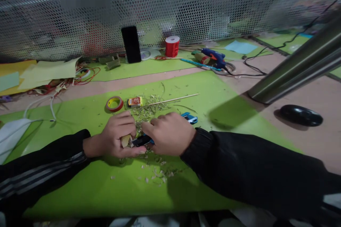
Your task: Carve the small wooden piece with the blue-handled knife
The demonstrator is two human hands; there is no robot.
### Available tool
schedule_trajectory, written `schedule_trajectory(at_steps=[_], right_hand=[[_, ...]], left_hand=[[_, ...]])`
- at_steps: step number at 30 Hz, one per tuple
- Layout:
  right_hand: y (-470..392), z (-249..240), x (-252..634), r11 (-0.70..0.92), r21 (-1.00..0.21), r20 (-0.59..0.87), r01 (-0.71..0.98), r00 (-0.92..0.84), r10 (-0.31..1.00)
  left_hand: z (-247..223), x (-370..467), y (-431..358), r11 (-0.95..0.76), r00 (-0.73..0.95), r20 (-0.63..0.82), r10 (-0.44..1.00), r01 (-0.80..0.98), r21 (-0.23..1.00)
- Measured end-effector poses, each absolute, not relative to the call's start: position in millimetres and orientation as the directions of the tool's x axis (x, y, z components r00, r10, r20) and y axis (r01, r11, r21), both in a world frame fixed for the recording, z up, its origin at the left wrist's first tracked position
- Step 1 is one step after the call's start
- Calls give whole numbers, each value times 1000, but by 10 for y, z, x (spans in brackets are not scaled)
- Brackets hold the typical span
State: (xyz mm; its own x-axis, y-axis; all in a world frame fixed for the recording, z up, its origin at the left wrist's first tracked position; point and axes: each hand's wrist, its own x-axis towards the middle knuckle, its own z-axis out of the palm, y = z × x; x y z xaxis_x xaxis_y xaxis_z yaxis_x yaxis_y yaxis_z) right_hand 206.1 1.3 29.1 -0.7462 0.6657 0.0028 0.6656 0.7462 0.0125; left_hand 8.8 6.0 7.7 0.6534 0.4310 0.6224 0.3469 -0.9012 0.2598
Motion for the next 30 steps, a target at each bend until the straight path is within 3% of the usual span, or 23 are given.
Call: schedule_trajectory(at_steps=[14, 20, 30], right_hand=[[50, 306, 1993, 752, -134, -30, 645, -761, 647], [58, 351, 1996, 747, -135, -65, 651, -758, 649], [60, 353, 1932, 712, -170, -116, 681, -731, 672]], left_hand=[[42, 92, 88, -907, 682, 606, 411, 238, 347], [14, 77, 135, -880, 670, 593, 447, 207, 428], [11, 76, 119, -885, 670, 591, 448, 240, 398]])
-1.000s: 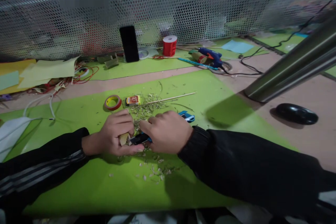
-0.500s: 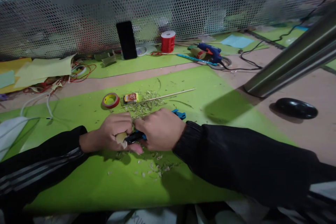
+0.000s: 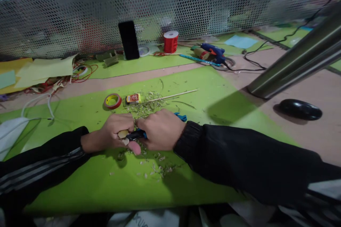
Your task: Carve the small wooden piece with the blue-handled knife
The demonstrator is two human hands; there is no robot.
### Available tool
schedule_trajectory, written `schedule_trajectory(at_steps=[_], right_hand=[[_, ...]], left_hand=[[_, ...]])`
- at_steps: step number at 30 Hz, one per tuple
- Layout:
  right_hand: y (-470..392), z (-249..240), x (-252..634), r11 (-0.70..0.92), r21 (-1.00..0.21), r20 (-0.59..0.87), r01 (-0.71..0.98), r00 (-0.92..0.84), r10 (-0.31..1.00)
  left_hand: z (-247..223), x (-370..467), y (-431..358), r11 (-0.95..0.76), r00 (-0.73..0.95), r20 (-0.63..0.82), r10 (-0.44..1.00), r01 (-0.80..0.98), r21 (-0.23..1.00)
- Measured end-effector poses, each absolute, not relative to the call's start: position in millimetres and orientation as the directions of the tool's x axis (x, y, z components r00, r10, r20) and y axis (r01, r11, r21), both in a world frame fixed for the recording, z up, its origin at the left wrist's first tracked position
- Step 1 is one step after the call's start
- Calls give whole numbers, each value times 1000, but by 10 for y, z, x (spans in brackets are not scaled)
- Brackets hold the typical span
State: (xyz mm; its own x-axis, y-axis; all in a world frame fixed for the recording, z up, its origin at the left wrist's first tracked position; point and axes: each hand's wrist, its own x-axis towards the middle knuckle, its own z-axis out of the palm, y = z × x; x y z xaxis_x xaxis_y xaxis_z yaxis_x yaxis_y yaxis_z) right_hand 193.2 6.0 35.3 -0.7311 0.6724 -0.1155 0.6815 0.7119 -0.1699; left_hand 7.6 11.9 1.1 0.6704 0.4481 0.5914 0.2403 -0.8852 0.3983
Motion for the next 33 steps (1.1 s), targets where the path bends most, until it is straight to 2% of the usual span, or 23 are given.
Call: schedule_trajectory(at_steps=[12, 20, 26, 29, 33], right_hand=[[34, 413, 1859, 664, -86, -167, 743, -668, 725], [-10, 460, 1866, 642, -96, -165, 761, -648, 743], [77, 344, 1932, 743, -238, -55, 625, -773, 632], [114, 289, 1983, 782, -345, 23, 519, -828, 560], [116, 322, 2043, 709, -493, 96, 505, -778, 621]], left_hand=[[5, 80, 83, -899, 677, 592, 438, 321, 299], [51, 76, 111, -889, 660, 609, 441, 227, 399], [31, 63, 121, -854, 704, 549, 450, 161, 494], [13, 63, 148, -821, 640, 606, 473, 70, 567], [-15, 49, 179, -792, 615, 600, 512, 67, 607]])
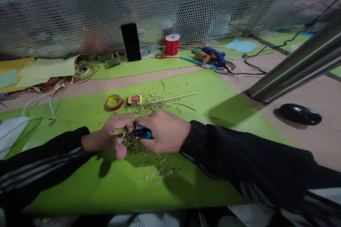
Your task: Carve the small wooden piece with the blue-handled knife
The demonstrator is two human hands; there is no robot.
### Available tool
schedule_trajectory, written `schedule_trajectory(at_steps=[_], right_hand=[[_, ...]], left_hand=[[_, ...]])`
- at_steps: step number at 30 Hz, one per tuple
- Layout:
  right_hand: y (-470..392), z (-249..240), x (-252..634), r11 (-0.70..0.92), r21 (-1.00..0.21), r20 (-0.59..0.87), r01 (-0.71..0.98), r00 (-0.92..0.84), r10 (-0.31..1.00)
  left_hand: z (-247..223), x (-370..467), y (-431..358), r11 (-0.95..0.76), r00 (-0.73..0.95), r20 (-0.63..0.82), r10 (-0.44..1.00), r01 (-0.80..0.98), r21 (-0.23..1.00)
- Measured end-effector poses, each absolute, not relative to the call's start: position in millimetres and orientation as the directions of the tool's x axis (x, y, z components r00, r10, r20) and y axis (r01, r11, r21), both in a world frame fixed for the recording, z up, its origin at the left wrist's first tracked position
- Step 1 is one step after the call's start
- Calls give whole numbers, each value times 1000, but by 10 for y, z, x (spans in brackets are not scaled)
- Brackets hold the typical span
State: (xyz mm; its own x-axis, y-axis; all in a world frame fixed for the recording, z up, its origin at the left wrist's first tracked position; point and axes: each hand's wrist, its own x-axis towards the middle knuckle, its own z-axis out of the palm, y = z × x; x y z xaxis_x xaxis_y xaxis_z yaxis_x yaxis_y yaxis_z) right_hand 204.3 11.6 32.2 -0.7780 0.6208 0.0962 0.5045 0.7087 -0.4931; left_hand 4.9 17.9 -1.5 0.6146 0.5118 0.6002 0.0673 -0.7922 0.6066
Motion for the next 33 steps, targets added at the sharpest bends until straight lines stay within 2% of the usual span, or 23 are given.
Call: schedule_trajectory(at_steps=[3, 5, 8, 11, 14, 20, 23, 29, 33], right_hand=[[123, 376, 2082, 638, -610, 144, 470, -726, 672], [144, 390, 2105, 664, -652, 239, 366, -733, 637], [179, 364, 2132, 723, -660, 377, 205, -742, 555], [186, 305, 2148, 720, -651, 387, 242, -709, 589], [159, 242, 2151, 733, -582, 360, 352, -697, 620], [85, 131, 2117, 834, -325, 360, 447, -757, 546], [61, 125, 2106, 846, -233, 383, 480, -754, 533], [26, 174, 2106, 833, -158, 285, 530, -783, 552], [-19, 160, 2072, 804, -161, 247, 572, -765, 594]], left_hand=[[-39, 16, 181, -706, 550, 548, 631, 114, 699], [-47, -4, 175, -677, 557, 518, 649, 113, 727], [-44, -16, 167, -680, 578, 508, 638, 113, 725], [-36, -15, 161, -667, 581, 482, 656, 146, 731], [-33, -14, 156, -658, 587, 453, 671, 190, 728], [-15, -17, 144, -663, 613, 421, 668, 234, 711], [-10, -16, 137, -641, 615, 382, 690, 273, 718], [-11, -30, 122, -605, 616, 321, 719, 328, 726], [-8, -44, 116, -634, 636, 350, 688, 292, 716]])
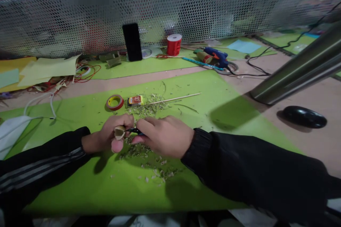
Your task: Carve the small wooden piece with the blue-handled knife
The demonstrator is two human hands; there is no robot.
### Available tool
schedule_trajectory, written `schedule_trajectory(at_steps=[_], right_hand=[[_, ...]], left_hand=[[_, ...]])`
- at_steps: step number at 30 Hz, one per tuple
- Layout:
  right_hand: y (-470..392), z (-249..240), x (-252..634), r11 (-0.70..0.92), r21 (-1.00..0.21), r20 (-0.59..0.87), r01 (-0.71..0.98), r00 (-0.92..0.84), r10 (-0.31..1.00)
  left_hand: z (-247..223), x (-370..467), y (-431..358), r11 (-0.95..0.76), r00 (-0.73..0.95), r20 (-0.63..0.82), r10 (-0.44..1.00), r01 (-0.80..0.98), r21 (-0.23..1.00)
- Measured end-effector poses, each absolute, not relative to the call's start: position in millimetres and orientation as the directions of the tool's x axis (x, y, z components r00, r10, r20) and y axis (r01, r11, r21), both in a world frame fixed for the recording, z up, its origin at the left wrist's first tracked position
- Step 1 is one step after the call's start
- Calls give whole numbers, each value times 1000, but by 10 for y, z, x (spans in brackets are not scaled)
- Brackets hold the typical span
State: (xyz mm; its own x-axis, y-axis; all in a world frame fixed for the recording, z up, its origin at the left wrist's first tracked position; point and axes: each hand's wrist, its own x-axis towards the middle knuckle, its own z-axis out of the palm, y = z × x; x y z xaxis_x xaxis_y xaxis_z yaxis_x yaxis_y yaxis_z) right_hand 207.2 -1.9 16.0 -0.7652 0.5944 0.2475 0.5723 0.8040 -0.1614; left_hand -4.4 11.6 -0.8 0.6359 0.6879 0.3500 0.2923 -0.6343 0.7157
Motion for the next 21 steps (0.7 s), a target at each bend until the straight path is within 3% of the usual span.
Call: schedule_trajectory(at_steps=[10, 16, 21], right_hand=[[-19, 291, 2012, 816, -278, 116, 507, -826, 552], [26, 295, 2013, 861, -382, 194, 335, -882, 429], [50, 264, 2031, 870, -384, 273, 309, -862, 427]], left_hand=[[-76, -50, 129, -685, 608, 429, 668, 276, 675], [-29, -44, 117, -761, 672, 474, 568, 211, 613], [-39, -26, 114, -762, 632, 529, 567, 159, 627]])
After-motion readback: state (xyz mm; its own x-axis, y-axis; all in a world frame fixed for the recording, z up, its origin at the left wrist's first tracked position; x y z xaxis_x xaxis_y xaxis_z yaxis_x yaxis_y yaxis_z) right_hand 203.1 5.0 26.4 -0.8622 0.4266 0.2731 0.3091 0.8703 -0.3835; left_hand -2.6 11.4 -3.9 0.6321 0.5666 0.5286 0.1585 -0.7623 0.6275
